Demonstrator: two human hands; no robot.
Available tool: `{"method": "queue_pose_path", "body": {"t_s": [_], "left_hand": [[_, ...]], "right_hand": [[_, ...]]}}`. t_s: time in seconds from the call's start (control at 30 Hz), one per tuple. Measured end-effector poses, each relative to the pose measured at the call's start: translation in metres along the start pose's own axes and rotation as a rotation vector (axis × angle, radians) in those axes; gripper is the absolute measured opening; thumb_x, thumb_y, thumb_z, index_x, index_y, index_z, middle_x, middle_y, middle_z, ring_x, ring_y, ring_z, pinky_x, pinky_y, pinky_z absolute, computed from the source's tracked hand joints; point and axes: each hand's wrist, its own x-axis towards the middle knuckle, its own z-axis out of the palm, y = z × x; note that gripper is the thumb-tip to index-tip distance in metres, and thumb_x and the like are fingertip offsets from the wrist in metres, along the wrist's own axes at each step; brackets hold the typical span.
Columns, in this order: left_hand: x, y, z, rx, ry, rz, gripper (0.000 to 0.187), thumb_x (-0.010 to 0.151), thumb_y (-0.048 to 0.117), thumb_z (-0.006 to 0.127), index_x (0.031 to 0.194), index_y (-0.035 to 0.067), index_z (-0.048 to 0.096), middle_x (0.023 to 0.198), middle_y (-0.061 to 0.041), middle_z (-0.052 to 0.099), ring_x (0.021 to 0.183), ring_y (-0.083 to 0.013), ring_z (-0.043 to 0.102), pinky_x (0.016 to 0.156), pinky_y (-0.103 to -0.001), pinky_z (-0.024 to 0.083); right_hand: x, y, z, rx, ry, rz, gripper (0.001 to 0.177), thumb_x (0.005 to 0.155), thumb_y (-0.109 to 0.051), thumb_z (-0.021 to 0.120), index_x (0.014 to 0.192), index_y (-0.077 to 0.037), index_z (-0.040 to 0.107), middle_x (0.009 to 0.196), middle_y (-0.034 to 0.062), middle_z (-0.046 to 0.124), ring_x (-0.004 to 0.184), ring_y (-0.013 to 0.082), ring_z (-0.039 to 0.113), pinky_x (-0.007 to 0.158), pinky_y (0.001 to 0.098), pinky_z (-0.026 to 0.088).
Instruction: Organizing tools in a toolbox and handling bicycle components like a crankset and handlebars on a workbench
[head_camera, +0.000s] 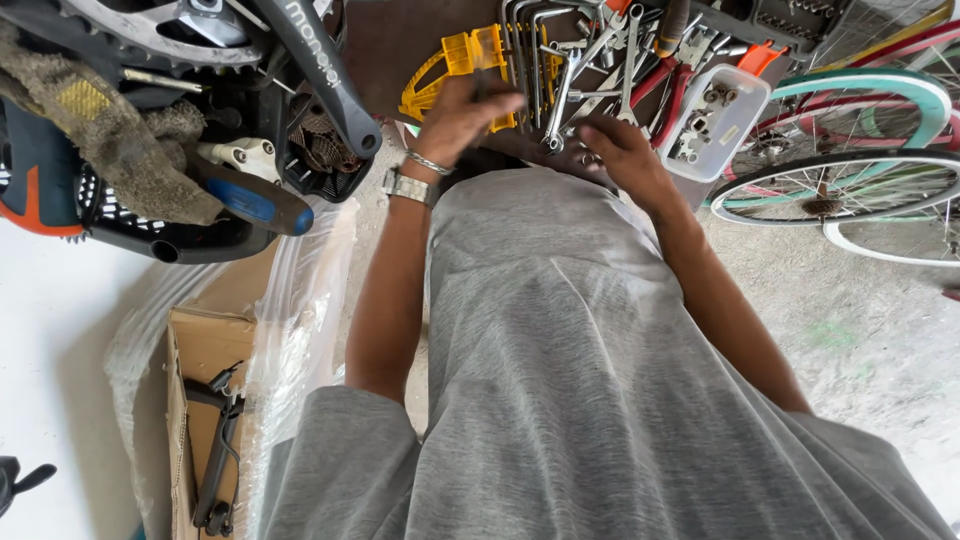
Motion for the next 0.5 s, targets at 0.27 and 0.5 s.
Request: {"method": "queue_pose_path", "body": {"t_s": [0.27, 0.5], "left_hand": [[-0.009, 0.11, 0.041, -0.342, -0.221, 0.23, 0.028, 0.093, 0.035, 0.073, 0.101, 0.008, 0.072, 0.081, 0.002, 0.06, 0.073, -0.0107, 0.054, 0.064, -0.024, 0.042], [-0.016, 0.14, 0.054, -0.446, -0.302, 0.211, 0.014, 0.097, 0.01, 0.064, 0.106, 0.003, 0.055, 0.083, -0.002, 0.055, 0.074, -0.0083, 0.053, 0.06, -0.022, 0.047]], "right_hand": [[-0.038, -0.122, 0.009, 0.334, -0.177, -0.444, 0.075, 0.102, -0.064, 0.035, 0.13, 0.001, 0.057, 0.124, 0.0175, 0.065, 0.118, 0.0288, 0.065, 0.106, 0.036, 0.055], [-0.064, -0.126, 0.004, 0.042, 0.145, -0.444, 0.037, 0.112, -0.036, 0.049, 0.129, -0.004, 0.053, 0.112, 0.0024, 0.053, 0.108, 0.0109, 0.049, 0.095, 0.0225, 0.042]]}}
